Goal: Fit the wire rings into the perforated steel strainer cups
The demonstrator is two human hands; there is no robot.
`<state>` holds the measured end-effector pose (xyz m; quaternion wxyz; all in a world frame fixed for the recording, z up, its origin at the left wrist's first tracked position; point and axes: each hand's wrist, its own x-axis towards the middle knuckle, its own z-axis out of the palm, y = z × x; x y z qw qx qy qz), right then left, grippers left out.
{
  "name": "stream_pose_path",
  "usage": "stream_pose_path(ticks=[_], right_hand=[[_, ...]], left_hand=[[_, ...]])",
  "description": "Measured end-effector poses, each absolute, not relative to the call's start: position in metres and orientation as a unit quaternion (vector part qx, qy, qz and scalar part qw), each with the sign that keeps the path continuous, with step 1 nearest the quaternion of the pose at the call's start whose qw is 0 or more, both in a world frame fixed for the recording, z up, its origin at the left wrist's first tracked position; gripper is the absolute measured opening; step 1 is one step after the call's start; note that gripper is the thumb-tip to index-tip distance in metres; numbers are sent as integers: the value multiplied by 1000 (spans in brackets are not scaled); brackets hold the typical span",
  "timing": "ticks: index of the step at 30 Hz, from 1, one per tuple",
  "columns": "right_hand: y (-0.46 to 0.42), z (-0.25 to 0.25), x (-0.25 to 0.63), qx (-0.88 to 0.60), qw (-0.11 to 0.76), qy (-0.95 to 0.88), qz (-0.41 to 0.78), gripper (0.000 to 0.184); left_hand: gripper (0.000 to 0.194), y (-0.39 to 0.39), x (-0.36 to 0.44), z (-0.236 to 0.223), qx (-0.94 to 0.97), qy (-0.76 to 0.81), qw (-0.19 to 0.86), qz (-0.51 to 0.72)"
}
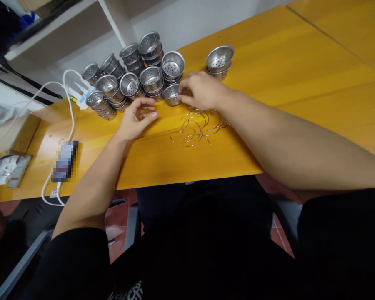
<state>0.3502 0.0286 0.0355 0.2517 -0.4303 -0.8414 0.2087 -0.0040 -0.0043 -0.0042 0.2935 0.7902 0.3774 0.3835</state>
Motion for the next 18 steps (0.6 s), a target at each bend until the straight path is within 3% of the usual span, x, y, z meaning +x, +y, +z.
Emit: stream_pose_path(ticks=[14,18], right_hand=[[40,15,348,-487,296,-793,216,53],[32,31,347,-519,248,-803,158,53]], left_hand=[[90,1,-8,-10,796,382,290,369],[88,-1,-7,-9,796,381,289,371]])
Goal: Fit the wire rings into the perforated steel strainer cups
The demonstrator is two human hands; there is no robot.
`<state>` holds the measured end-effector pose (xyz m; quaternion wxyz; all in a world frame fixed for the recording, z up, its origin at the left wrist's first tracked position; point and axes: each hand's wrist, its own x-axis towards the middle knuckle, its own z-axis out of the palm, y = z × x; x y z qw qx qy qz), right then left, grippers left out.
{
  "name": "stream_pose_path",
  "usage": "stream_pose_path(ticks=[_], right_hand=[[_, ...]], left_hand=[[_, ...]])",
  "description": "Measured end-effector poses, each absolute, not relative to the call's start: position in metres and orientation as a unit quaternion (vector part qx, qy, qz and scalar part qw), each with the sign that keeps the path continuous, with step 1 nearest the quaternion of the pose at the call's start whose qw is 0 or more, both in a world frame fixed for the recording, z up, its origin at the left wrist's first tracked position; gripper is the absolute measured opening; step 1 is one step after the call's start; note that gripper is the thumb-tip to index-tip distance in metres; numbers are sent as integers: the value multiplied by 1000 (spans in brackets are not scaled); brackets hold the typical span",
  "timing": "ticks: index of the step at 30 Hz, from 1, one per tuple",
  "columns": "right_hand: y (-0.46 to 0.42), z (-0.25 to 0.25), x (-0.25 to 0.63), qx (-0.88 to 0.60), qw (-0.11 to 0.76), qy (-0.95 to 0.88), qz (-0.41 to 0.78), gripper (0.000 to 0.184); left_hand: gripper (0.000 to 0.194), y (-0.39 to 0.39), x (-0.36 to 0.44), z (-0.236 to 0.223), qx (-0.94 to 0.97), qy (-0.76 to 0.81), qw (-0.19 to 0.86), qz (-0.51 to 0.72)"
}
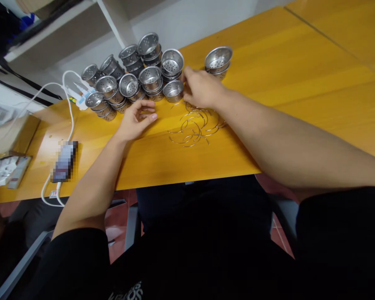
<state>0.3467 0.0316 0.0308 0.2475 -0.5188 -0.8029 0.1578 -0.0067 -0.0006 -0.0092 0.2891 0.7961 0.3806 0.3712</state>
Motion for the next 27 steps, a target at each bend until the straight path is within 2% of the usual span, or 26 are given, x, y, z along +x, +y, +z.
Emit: stream_pose_path(ticks=[3,5,13,16,19,21,24,25,27], right_hand=[[25,46,349,-543,152,-815,133,59],[24,51,353,-542,109,-824,122,56],[26,64,365,-541,39,-835,93,40],[13,84,367,-556,78,-827,43,37],[2,102,368,-603,188,-775,-14,43],[0,107,370,-654,241,-717,-18,57],[8,98,374,-710,231,-664,25,111],[12,92,376,-718,221,-659,46,120],[22,80,379,-721,228,-647,91,114]], left_hand=[[88,0,-7,-10,797,375,295,371],[88,0,-8,-10,798,376,295,368],[91,-2,-8,-9,792,380,303,369],[93,-3,-7,-7,789,382,308,371],[94,-3,-7,-6,789,380,308,372],[93,-3,-8,-6,790,378,306,373],[91,-1,-9,-8,790,373,303,380],[90,0,-9,-9,791,371,302,381],[86,1,-11,-10,795,366,299,381]])
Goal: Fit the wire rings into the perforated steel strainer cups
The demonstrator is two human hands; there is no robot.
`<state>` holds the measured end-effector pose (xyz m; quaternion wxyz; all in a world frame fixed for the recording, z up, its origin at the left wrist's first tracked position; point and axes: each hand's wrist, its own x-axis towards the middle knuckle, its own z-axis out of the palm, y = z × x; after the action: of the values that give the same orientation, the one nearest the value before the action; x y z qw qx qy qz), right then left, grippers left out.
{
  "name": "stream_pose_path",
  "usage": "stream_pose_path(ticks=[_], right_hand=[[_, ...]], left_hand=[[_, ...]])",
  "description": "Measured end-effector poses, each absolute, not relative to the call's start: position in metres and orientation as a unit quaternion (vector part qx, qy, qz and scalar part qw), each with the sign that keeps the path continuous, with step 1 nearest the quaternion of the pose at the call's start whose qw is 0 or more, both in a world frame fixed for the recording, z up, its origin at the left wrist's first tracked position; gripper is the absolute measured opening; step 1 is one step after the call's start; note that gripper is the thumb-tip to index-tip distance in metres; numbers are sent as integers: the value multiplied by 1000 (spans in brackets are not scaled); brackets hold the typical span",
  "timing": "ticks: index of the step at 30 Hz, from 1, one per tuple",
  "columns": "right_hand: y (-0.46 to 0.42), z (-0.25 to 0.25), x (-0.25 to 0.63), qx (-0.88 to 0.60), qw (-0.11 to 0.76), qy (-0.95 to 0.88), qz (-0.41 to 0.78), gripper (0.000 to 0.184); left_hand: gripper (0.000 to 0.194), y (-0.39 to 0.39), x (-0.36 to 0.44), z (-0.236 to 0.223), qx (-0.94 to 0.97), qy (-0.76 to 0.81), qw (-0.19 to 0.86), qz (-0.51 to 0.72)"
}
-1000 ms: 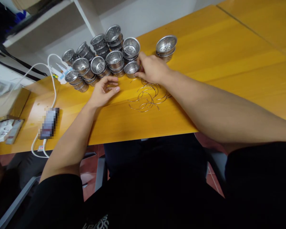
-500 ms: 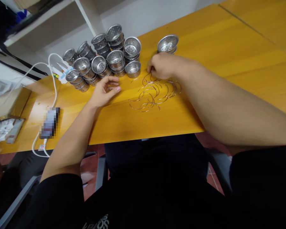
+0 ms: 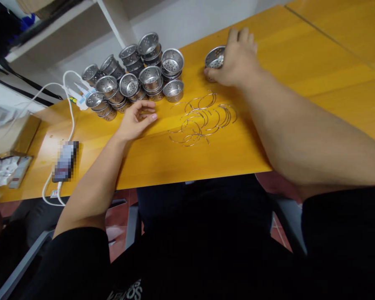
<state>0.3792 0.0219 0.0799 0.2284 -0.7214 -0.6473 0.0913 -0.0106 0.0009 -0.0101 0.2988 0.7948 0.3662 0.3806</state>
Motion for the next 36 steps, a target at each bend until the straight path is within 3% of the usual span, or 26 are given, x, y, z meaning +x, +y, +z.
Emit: stream_pose_path(ticks=[3,8,15,18,23,28,30,32,34,36], right_hand=[[33,68,384,-724,266,-622,137,97],[35,67,386,-739,280,-592,159,104],[28,77,381,-648,384,-656,46,83],[15,82,372,-535,389,-748,52,100],[-16,64,329,-343,313,-854,232,116],[-16,39,305,-294,291,-875,253,129],[-11,43,315,-311,279,-875,245,119],[-5,54,331,-370,251,-871,206,94],[0,67,348,-446,188,-865,135,65],[5,75,361,-495,100,-858,92,52]], left_hand=[[80,2,-12,-11,803,359,291,376],[79,1,-12,-9,803,360,292,374],[82,2,-13,-10,806,361,295,363],[90,3,-13,-14,811,347,298,366],[121,7,-6,-21,835,313,281,356],[125,15,-5,-25,850,297,235,365],[124,18,-8,-27,845,311,229,369],[123,20,-11,-29,839,323,230,374],[121,21,-14,-28,834,336,227,374],[119,20,-18,-26,829,355,223,369]])
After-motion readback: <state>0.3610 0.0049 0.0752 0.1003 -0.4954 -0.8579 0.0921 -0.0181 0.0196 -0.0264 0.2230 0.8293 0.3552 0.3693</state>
